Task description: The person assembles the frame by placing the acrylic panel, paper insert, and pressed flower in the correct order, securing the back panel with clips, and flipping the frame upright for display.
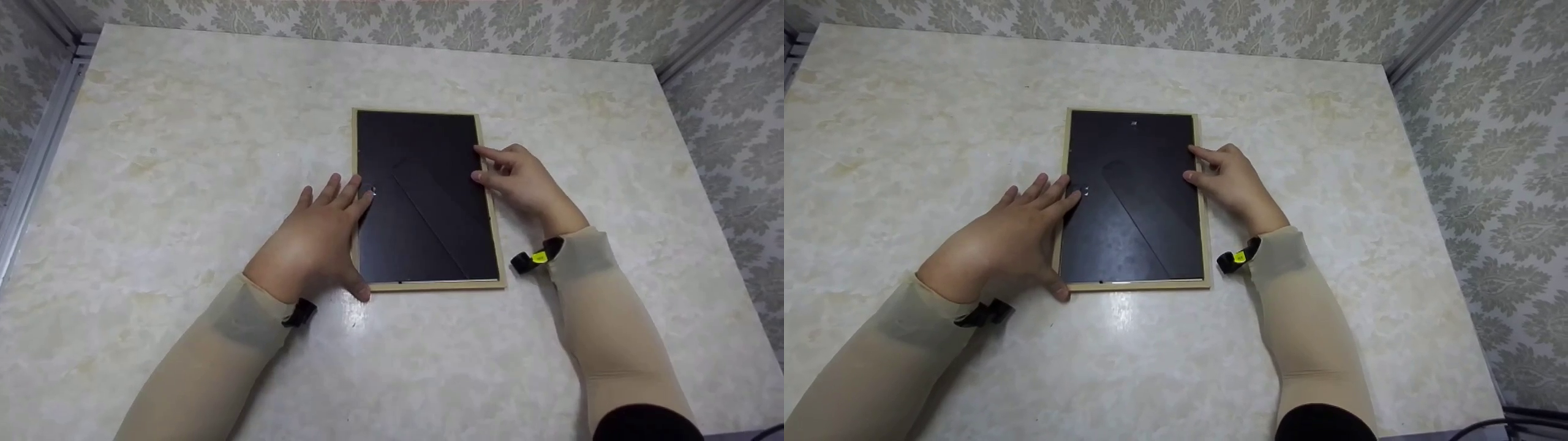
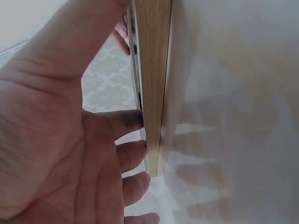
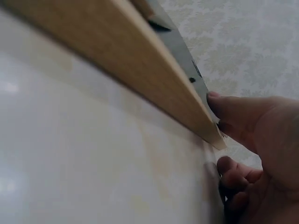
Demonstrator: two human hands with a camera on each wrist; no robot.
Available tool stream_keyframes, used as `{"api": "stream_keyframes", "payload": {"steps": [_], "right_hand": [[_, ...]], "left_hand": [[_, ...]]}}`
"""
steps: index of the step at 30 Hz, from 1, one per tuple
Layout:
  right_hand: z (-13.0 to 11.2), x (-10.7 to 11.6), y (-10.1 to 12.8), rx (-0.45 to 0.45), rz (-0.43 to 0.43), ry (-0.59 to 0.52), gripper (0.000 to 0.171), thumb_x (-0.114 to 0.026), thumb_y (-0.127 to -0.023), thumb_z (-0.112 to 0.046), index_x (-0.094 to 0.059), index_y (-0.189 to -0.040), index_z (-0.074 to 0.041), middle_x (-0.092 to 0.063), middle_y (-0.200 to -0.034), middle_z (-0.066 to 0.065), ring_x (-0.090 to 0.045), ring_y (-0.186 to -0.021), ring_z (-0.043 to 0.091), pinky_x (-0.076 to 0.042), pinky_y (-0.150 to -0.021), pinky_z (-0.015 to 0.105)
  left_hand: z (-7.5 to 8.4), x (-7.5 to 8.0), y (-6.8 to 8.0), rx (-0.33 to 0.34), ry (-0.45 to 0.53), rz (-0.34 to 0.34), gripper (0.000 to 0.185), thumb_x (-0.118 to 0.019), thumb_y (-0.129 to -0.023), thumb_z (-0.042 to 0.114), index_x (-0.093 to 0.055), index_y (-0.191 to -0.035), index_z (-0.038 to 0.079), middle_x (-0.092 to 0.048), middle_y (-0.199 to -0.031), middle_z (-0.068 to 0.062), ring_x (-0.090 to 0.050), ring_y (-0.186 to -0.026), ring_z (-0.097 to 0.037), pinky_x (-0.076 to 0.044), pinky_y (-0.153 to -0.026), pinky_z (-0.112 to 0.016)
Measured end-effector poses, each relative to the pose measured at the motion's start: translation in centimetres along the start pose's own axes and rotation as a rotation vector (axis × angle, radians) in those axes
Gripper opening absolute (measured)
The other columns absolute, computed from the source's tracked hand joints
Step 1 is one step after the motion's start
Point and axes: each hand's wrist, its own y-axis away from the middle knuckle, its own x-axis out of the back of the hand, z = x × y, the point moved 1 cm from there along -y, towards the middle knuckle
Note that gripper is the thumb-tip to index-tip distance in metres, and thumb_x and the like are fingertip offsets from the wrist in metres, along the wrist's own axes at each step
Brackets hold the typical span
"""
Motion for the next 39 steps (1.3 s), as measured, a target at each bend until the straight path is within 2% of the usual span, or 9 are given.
{"api": "stream_keyframes", "payload": {"steps": [6, 12, 15, 17, 19, 22, 26, 33, 39], "right_hand": [[-1.2, 0.0, -0.5, -0.045, -0.062, 0.167, 0.075, -0.066, -0.094, -0.064, -0.039, -0.159, -0.038, -0.047, -0.11, 0.011, -0.042, -0.091, 0.027, -0.033, -0.078, 0.04], [-1.6, 0.7, -1.1, -0.048, -0.088, 0.199, 0.077, -0.067, -0.09, -0.069, -0.04, -0.157, -0.042, -0.048, -0.11, 0.012, -0.043, -0.09, 0.027, -0.035, -0.077, 0.04], [-1.4, 0.9, -1.4, -0.021, -0.074, 0.172, 0.077, -0.071, -0.089, -0.067, -0.044, -0.156, -0.041, -0.047, -0.105, 0.009, -0.042, -0.091, 0.025, -0.034, -0.079, 0.039], [-1.3, 0.9, -1.5, 0.004, -0.064, 0.162, 0.076, -0.072, -0.089, -0.064, -0.047, -0.155, -0.037, -0.047, -0.104, 0.007, -0.042, -0.092, 0.025, -0.034, -0.081, 0.039], [-1.3, 0.9, -1.7, 0.027, -0.053, 0.161, 0.077, -0.074, -0.089, -0.061, -0.048, -0.156, -0.033, -0.049, -0.105, 0.007, -0.043, -0.093, 0.024, -0.035, -0.082, 0.039], [-1.4, 1.0, -2.0, 0.052, -0.049, 0.163, 0.081, -0.076, -0.088, -0.06, -0.046, -0.158, -0.031, -0.05, -0.114, 0.009, -0.045, -0.096, 0.025, -0.036, -0.084, 0.04], [-1.8, 1.1, -3.1, 0.045, -0.072, 0.114, 0.091, -0.077, -0.084, -0.065, -0.038, -0.161, -0.036, -0.043, -0.127, 0.012, -0.043, -0.1, 0.027, -0.036, -0.087, 0.041], [-1.5, 1.0, -4.2, -0.01, -0.122, 0.084, 0.1, -0.079, -0.078, -0.07, -0.031, -0.161, -0.042, -0.033, -0.124, 0.008, -0.038, -0.101, 0.027, -0.034, -0.088, 0.041], [-1.9, 0.9, -5.0, -0.019, -0.137, 0.085, 0.103, -0.079, -0.074, -0.074, -0.028, -0.16, -0.048, -0.029, -0.119, 0.006, -0.036, -0.102, 0.027, -0.032, -0.091, 0.042]], "left_hand": [[0.1, 0.0, 0.1, -0.015, 0.0, 0.005, 0.158, -0.096, -0.046, 0.07, -0.01, -0.169, 0.021, 0.007, -0.177, -0.006, 0.006, -0.164, -0.034, -0.007, -0.129, -0.067], [-0.2, 0.5, 0.0, -0.015, 0.019, 0.019, 0.152, -0.093, -0.051, 0.074, -0.013, -0.169, 0.021, 0.005, -0.177, -0.006, 0.004, -0.164, -0.034, -0.006, -0.13, -0.064], [-0.8, 1.2, -0.6, -0.038, 0.046, 0.068, 0.135, -0.088, -0.059, 0.076, -0.027, -0.166, 0.02, -0.01, -0.177, -0.008, -0.006, -0.164, -0.036, -0.008, -0.131, -0.062], [-1.6, 1.7, -1.3, -0.066, 0.074, 0.118, 0.121, -0.085, -0.065, 0.075, -0.039, -0.161, 0.018, -0.023, -0.172, -0.009, -0.018, -0.161, -0.037, -0.016, -0.131, -0.058], [-2.6, 2.1, -2.3, -0.09, 0.099, 0.156, 0.114, -0.084, -0.07, 0.072, -0.042, -0.159, 0.016, -0.028, -0.17, -0.008, -0.024, -0.159, -0.036, -0.022, -0.13, -0.055], [-4.2, 2.5, -3.8, -0.091, 0.146, 0.152, 0.117, -0.083, -0.074, 0.069, -0.032, -0.164, 0.014, -0.019, -0.174, -0.007, -0.018, -0.161, -0.034, -0.022, -0.13, -0.051], [-5.8, 3.1, -5.6, -0.087, 0.174, 0.127, 0.124, -0.082, -0.077, 0.067, -0.019, -0.167, 0.011, -0.004, -0.178, -0.003, -0.002, -0.165, -0.032, -0.009, -0.133, -0.052], [-6.7, 3.5, -7.7, -0.132, 0.238, 0.133, 0.114, -0.078, -0.083, 0.064, -0.02, -0.167, 0.013, -0.007, -0.177, -0.003, 0.001, -0.164, -0.033, -0.005, -0.133, -0.055], [-7.2, 3.8, -7.9, -0.141, 0.216, 0.155, 0.115, -0.083, -0.082, 0.056, -0.02, -0.166, 0.01, -0.009, -0.177, -0.003, 0.005, -0.164, -0.032, -0.002, -0.132, -0.057]]}}
